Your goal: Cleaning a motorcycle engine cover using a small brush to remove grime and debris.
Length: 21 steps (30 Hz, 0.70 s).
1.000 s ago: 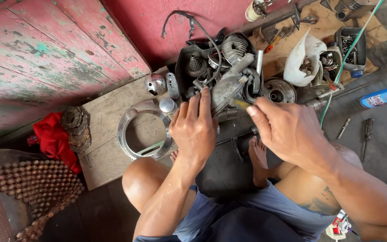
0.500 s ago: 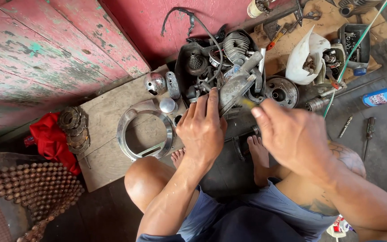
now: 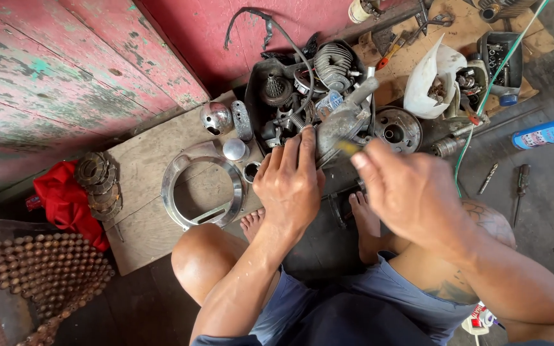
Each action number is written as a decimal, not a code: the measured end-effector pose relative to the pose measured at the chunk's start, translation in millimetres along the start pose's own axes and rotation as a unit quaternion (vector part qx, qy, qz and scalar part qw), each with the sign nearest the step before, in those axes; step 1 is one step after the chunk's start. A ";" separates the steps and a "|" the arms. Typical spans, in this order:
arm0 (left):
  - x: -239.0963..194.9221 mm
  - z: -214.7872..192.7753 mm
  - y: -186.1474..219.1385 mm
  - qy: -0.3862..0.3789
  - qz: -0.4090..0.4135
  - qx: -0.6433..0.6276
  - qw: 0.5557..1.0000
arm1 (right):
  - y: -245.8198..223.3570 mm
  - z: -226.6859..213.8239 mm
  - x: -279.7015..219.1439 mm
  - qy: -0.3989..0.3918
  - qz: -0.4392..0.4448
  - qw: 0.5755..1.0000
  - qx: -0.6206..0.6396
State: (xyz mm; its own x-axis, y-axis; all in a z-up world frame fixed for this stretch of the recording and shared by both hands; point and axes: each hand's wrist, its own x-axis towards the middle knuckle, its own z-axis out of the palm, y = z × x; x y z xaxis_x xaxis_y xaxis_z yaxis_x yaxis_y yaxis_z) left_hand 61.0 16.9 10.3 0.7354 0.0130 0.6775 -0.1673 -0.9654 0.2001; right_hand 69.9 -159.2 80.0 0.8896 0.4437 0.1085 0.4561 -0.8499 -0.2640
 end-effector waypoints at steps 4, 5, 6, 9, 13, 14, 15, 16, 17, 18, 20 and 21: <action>-1.2 8.2 1.3 0.000 -0.004 -0.004 1.000 | 3.0 5.0 2.3 -0.015 0.006 1.000 -0.023; -0.9 7.9 1.8 0.002 -0.002 -0.001 1.000 | 8.6 4.7 3.9 -0.008 0.048 0.997 -0.061; -0.5 7.6 2.5 0.004 0.000 0.001 1.000 | 14.4 4.2 5.6 0.000 0.089 0.991 -0.099; -5.5 10.5 -3.8 -0.035 -0.008 -0.004 0.999 | -8.3 6.0 0.2 -0.031 -0.013 0.999 0.020; -9.0 12.7 -4.3 -0.057 -0.012 -0.022 0.998 | 4.5 1.5 9.4 -0.057 0.055 0.997 -0.024; -10.5 12.1 -5.1 -0.077 -0.022 -0.028 0.996 | 7.7 3.8 10.1 -0.027 0.059 0.997 -0.033; -9.3 13.3 -6.0 -0.093 -0.032 -0.034 0.995 | 12.1 5.2 12.9 0.007 0.062 0.997 -0.045; -8.2 13.9 -6.1 -0.089 -0.031 -0.035 0.995 | 5.8 5.8 10.6 0.010 0.062 0.997 -0.047; -8.6 13.5 -6.5 -0.072 -0.026 -0.034 0.996 | -1.0 7.4 7.1 -0.017 0.039 0.999 -0.012; -9.0 13.5 -7.0 -0.055 -0.020 -0.033 0.998 | -7.7 9.5 3.7 -0.043 0.016 0.999 0.023; -8.7 13.0 -6.8 -0.061 -0.017 -0.029 0.998 | 8.2 0.5 12.3 -0.045 0.059 0.997 -0.013; -8.8 12.8 -6.2 -0.061 -0.017 -0.027 0.998 | 16.2 -4.6 17.5 -0.046 0.097 0.993 -0.053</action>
State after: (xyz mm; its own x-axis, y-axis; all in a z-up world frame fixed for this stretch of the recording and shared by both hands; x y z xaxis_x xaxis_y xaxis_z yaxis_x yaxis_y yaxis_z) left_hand 64.0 19.5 -5.9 0.8155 0.0103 0.5787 -0.1731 -0.9497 0.2609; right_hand 93.0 -166.6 82.0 0.9568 0.2897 -0.0245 0.2817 -0.9447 -0.1679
